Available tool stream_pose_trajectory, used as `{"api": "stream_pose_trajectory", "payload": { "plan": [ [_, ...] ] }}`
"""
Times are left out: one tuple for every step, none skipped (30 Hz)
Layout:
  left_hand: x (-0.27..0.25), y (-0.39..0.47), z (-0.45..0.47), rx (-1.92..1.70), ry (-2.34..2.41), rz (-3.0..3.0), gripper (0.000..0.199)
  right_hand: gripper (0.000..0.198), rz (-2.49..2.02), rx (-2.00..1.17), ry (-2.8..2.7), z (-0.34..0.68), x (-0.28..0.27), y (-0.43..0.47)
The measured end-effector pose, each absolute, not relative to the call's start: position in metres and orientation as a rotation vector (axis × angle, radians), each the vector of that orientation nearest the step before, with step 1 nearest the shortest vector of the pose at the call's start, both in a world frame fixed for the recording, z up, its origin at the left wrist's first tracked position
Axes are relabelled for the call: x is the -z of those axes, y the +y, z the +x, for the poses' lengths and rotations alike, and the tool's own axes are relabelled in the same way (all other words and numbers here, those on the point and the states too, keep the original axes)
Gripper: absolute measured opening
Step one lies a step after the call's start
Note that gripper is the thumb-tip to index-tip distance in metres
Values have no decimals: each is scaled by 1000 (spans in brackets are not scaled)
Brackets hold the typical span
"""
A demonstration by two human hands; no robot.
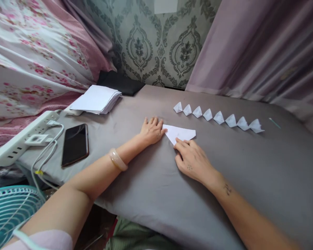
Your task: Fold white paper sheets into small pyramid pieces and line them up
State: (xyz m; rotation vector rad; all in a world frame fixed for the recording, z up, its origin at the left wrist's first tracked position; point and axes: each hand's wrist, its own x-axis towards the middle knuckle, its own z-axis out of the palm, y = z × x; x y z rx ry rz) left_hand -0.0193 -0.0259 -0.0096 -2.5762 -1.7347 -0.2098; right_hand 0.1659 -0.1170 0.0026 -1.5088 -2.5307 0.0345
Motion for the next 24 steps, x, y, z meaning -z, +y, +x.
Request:
{"api": "stream_pose_trajectory", "payload": {
  "plan": [
    [6,-26,-18,264,-1727,-2541,46,24,-1508,-27,-2531,165,-3,-118],
    [4,-28,-16,325,-1666,-2553,41,24,-1508,-22,-2533,164,-4,-119],
    [2,-31,-13,390,-1561,-2623,36,24,-1509,-19,-2531,164,-5,-120],
    [2,-35,-9,441,-1428,-2743,33,24,-1512,-22,-2524,164,-7,-120],
    [3,-38,-6,474,-1300,-2876,32,25,-1509,-43,-2518,165,-8,-119],
    [5,-41,-3,514,-1221,-2972,32,25,-1503,-84,-2506,167,-9,-116],
    [8,-43,-1,549,-1168,-3044,32,26,-1501,-141,-2476,171,-9,-112],
    [11,-44,0,587,-1148,-3086,32,27,-1477,-239,-2455,175,-9,-107],
    [14,-44,0,624,-1147,-3107,32,29,-1478,-333,-2379,181,-8,-102],
    [17,-43,0,652,-1147,-3120,31,29,-1514,-375,-2246,186,-6,-96],
    [19,-42,-1,673,-1150,-3131,31,29,-1553,-358,-2126,192,-4,-90],
    [21,-40,-3,686,-1151,-3142,30,29,-1569,-310,-2065,197,-1,-85],
    [22,-39,-4,693,-1151,-3152,29,30,-1558,-278,-2077,202,3,-81],
    [23,-37,-5,698,-1151,-3159,28,30,-1564,-240,-2096,205,6,-79],
    [23,-36,-6,704,-1150,-3163,27,30,-1573,-205,-2127,208,8,-77],
    [23,-35,-6,711,-1148,-3166,27,30,-1590,-173,-2152,210,11,-76],
    [23,-34,-6,717,-1144,-3169,26,30,-1614,-144,-2160,211,12,-75],
    [24,-34,-6,724,-1142,-3172,26,29,-1639,-118,-2154,211,14,-75],
    [24,-34,-6,732,-1146,-3175,25,28,-1659,-94,-2138,211,14,-75],
    [25,-34,-6,739,-1155,-3177,25,26,-1673,-74,-2120,211,15,-75],
    [25,-34,-6,746,-1164,-3181,23,24,-1683,-56,-2108,211,15,-75],
    [26,-35,-6,756,-1176,-3183,22,21,-1694,-39,-2100,211,16,-74],
    [26,-35,-6,766,-1191,-3184,21,18,-1708,-20,-2094,210,16,-74],
    [27,-35,-6,774,-1207,-3185,21,16,-1721,-1,-2094,210,17,-74]
  ]
}}
